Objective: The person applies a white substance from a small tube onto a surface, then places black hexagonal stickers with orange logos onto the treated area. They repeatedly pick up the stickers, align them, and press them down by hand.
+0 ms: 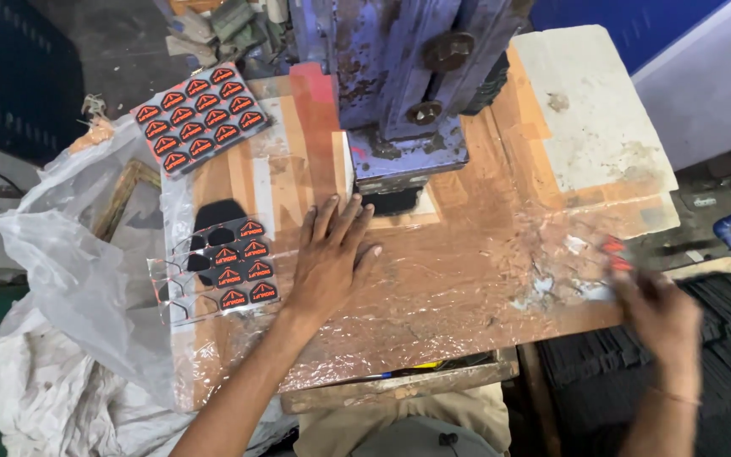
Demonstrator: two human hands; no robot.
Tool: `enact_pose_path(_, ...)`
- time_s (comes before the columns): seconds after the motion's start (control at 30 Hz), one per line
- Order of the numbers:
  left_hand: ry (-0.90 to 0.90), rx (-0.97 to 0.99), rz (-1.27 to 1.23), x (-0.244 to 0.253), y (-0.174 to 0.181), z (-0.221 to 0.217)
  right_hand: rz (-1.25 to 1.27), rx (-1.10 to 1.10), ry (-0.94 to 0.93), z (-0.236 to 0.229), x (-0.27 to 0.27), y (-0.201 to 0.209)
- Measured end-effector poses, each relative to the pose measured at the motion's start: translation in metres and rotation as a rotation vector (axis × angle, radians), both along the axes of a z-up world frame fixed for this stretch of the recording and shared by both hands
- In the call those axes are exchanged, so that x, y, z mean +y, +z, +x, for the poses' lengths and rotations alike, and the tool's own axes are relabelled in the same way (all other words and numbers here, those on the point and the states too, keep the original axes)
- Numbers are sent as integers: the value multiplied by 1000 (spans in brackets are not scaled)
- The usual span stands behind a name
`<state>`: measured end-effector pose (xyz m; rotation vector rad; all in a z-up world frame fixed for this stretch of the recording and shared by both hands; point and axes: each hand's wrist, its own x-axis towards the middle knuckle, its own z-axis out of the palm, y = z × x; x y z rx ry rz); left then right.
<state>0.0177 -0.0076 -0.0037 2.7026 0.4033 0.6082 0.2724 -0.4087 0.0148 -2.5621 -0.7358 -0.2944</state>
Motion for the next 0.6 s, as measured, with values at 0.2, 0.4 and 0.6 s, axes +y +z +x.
enact_pose_path(0.2,-1,21,-27,-6,3,-3,124,191,271,-85,64,122)
enact_pose_path(0.4,-9,314,51,-3,17,-3,332,621,701,-120,209,92)
enact_pose_path(0.6,-31,9,52,1,-10,-5,388,1026,658,-89,260,-11)
